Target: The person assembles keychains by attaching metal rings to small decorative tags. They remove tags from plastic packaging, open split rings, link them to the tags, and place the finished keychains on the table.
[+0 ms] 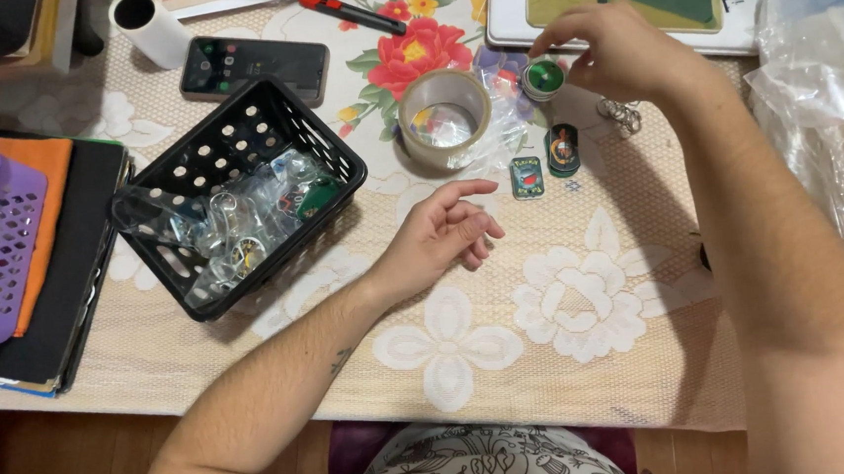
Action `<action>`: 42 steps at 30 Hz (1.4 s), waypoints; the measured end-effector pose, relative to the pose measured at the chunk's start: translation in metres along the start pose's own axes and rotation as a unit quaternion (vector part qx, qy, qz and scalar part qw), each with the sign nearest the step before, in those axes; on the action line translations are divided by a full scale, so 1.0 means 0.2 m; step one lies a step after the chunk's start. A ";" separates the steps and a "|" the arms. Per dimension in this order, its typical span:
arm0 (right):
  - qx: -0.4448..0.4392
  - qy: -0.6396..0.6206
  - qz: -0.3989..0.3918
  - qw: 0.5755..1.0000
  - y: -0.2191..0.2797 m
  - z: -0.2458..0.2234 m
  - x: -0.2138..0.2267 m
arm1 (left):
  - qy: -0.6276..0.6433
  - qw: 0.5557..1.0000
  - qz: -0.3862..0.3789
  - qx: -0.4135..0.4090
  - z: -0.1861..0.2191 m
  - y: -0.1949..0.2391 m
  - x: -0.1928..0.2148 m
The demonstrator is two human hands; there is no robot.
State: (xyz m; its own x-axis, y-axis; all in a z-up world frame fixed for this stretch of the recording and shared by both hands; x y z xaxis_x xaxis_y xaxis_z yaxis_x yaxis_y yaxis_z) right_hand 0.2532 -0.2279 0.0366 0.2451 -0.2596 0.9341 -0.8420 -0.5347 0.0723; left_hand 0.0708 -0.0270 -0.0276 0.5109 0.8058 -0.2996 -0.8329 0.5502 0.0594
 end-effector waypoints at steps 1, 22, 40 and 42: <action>0.017 0.005 -0.088 0.996 0.01 -0.06 -0.01 | -0.002 1.000 -0.002 -0.001 0.00 -0.01 0.00; 0.037 0.139 -0.172 0.975 -0.11 -0.06 -0.11 | -0.008 1.000 0.001 -0.006 0.00 0.00 0.00; 0.142 0.035 0.098 0.984 0.72 -0.37 0.24 | -0.695 0.707 0.109 -0.074 0.88 0.51 0.26; 0.122 0.034 0.112 0.986 0.79 -0.34 0.24 | -0.720 0.689 0.068 0.049 0.78 0.48 0.46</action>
State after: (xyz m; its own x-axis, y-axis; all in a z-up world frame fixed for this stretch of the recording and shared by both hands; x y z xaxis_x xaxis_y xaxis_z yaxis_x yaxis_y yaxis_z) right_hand 0.0986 -0.2710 0.1160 0.0255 -0.3432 0.9389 -0.7282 -0.6499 -0.2178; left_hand 0.0718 0.1334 0.0995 0.1699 0.1945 0.9661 -0.9115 0.4036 0.0791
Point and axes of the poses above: each hand's wrist, its own y-axis away from the middle knuckle, its own x-axis out of the back of the hand, z = x × y, the point moved 6 cm from there along -y, towards the middle knuckle, and after that the axes turned 5 degrees about -z, right-handed, at the moved point
